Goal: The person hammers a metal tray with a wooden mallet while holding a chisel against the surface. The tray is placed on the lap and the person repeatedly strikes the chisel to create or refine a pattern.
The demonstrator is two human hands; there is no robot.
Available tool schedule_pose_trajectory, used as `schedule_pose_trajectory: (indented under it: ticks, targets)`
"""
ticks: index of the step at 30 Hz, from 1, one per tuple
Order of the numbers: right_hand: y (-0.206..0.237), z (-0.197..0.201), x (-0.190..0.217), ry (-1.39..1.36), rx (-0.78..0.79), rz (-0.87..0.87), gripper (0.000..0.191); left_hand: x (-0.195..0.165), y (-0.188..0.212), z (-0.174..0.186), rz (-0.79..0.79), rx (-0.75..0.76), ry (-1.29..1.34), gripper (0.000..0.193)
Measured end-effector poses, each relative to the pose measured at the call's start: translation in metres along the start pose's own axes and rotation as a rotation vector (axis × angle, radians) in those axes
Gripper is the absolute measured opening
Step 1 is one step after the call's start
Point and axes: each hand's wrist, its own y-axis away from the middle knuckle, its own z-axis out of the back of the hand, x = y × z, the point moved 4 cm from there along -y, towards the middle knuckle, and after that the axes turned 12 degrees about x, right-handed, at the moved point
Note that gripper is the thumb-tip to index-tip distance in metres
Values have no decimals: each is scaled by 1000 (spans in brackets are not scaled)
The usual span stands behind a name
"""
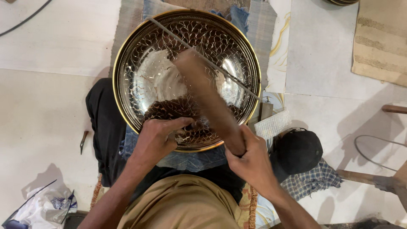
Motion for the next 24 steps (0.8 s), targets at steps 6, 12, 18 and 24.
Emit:
schedule_pose_trajectory:
  ticks: [6, 12, 18, 24]
  targets:
    - [7, -3, 7, 166, -53, 59, 35, 8, -4, -7, 65, 68, -13, 61]
    - [23, -7, -7, 330, 17, -153, 37, 3, -3, -3, -39, 6, -22, 61]
    - [42, -48, -45, -350, -129, -44, 26, -15, 3, 21, -186, -317, 147, 44]
    - [70, -93, -72, -433, -224, -133, 27, -20, -21, 29, -196, 71, 188, 55]
